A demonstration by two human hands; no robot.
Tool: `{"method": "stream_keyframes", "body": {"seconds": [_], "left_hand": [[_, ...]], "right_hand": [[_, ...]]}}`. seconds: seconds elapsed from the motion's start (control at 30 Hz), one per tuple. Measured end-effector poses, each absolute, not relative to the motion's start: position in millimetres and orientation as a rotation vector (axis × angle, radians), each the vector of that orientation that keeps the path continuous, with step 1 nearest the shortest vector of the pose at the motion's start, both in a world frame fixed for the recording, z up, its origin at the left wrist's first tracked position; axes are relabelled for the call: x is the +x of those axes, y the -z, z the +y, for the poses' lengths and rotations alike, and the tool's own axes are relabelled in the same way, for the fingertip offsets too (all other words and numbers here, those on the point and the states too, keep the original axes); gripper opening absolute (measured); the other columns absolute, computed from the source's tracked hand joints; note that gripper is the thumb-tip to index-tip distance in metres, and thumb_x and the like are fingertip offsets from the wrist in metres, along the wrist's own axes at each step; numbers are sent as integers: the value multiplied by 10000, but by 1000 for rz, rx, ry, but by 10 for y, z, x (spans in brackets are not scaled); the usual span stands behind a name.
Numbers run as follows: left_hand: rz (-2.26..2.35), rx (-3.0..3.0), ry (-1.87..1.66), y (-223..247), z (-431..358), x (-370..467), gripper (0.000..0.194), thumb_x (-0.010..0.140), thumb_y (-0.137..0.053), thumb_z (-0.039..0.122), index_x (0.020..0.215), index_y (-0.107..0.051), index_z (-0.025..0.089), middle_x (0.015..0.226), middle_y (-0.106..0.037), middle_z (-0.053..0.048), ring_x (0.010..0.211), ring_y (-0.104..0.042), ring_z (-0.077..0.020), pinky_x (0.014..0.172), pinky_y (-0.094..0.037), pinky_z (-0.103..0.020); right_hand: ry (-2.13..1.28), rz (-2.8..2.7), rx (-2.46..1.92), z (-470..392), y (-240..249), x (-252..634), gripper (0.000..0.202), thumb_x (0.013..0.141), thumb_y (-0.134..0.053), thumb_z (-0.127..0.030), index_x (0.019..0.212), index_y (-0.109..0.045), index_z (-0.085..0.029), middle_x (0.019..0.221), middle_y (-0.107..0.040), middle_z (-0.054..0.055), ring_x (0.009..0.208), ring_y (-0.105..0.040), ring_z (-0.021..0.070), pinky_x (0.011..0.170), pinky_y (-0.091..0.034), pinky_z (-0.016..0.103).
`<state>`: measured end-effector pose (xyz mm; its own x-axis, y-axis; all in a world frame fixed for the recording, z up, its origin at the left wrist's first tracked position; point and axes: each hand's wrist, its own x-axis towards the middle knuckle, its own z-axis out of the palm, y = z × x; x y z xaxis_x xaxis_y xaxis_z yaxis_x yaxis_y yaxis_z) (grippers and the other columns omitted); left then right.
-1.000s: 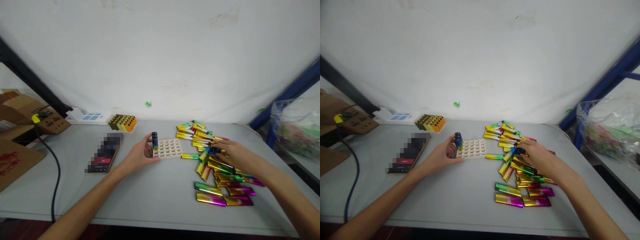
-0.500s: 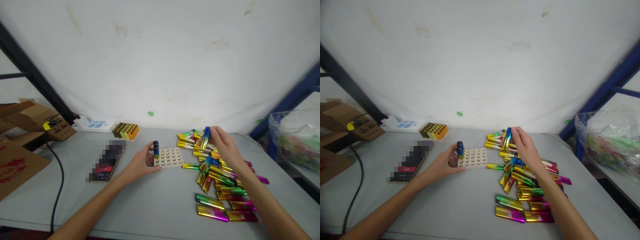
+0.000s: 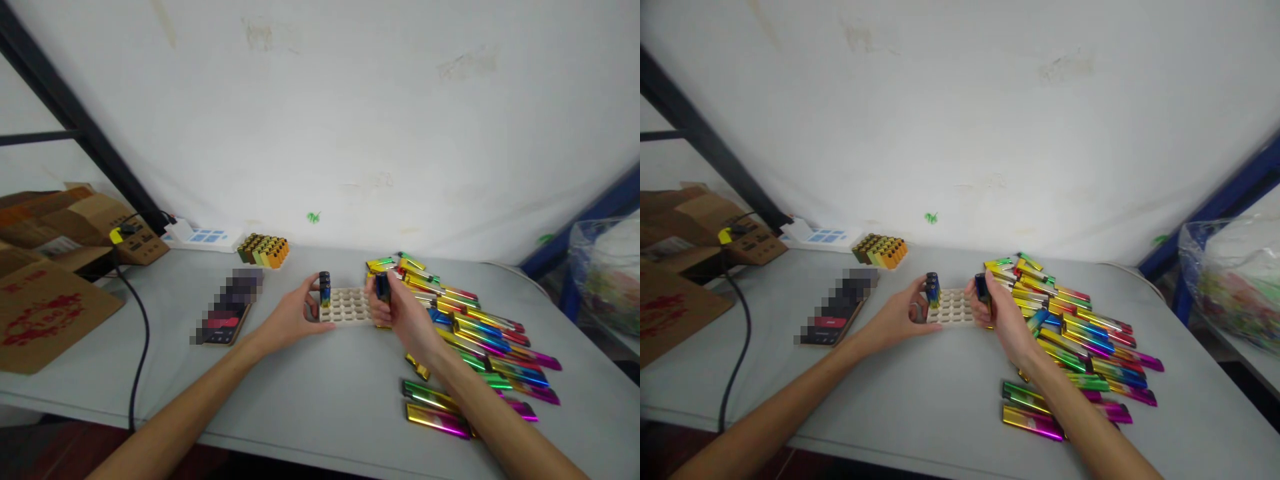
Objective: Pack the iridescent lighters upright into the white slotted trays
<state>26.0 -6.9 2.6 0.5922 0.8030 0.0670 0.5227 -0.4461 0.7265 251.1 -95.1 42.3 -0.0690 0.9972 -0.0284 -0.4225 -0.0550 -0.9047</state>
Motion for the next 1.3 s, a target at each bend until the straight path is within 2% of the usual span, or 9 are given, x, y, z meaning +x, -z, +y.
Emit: {"method": "stream_keyframes", "body": {"seconds": [0.1, 0.2, 0.4, 0.57, 0.67, 0.8, 0.97, 1.13, 1.3], "left_hand": [[1047, 2146, -542, -20, -64, 264, 1060, 696, -872, 502, 1545, -350, 141, 841, -715, 2, 737, -684, -199, 747, -539, -319], [1057, 2148, -547, -17, -63, 267, 1043, 700, -871, 489, 1544, -356, 155, 824, -713, 11, 743, -695, -202, 753, -544, -316], [1053, 2155, -551, -26, -69, 266, 1052, 693, -878, 489, 1546, -356, 162, 820, -709, 14, 763, -711, -211, 750, -552, -311], [1049, 2156, -555, -36, -70, 266, 1043, 700, -875, 483, 1544, -357, 156, 815, -710, 14, 761, -709, -210, 748, -549, -309], [1038, 2139, -553, -36, -72, 266, 1050, 692, -881, 478, 1540, -360, 146, 827, -717, 9, 757, -706, -207, 745, -548, -311], [1040, 2141, -556, -35, -81, 267, 1043, 696, -877, 472, 1540, -360, 142, 855, -727, -1, 747, -698, -199, 750, -546, -313], [1024, 2127, -572, -38, -94, 274, 1042, 696, -879, 475, 1545, -357, 169, 879, -724, 3, 720, -685, -184, 746, -546, -309], [1004, 2111, -600, -30, -100, 279, 1046, 683, -888, 454, 1546, -362, 186, 924, -719, -7, 712, -678, -177, 727, -549, -308], [1006, 2096, -602, -34, -114, 282, 1057, 684, -888, 451, 1551, -359, 159, 866, -709, 6, 728, -682, -188, 749, -547, -313]], "right_hand": [[-1509, -890, -965, -969, -388, 2480, 537, 878, -547, -680, 633, -423, -219, 563, -223, -90, 493, -151, 86, 468, -143, 246], [-1471, -890, -1068, -988, -387, 2433, 487, 851, -493, -630, 592, -362, -239, 548, -199, -90, 483, -124, 92, 453, -117, 259], [-1362, -915, -1199, -1019, -401, 2370, 425, 804, -484, -589, 584, -366, -246, 538, -245, -82, 475, -163, 93, 442, -135, 261], [-1397, -900, -1148, -991, -390, 2382, 491, 843, -548, -655, 630, -438, -227, 554, -233, -89, 484, -160, 91, 463, -120, 257], [-1407, -905, -1066, -960, -358, 2397, 510, 871, -589, -704, 806, -610, -198, 585, -319, -80, 497, -225, 94, 478, -183, 246], [-1304, -1059, -1073, -941, -268, 2413, 516, 940, -544, -711, 1013, -679, -219, 691, -524, -24, 620, -468, 151, 583, -392, 274], [-994, -1395, -1222, -928, -200, 2393, 358, 952, -637, -583, 988, -706, -234, 907, -652, 29, 850, -573, 198, 733, -476, 297], [-771, -1521, -1273, -879, -310, 2340, 320, 955, -656, -532, 940, -740, -223, 821, -693, 29, 788, -622, 209, 723, -474, 305], [-562, -1687, -1338, -817, -382, 2300, 248, 980, -650, -447, 979, -768, -228, 854, -775, 47, 801, -700, 234, 784, -499, 332]]}}
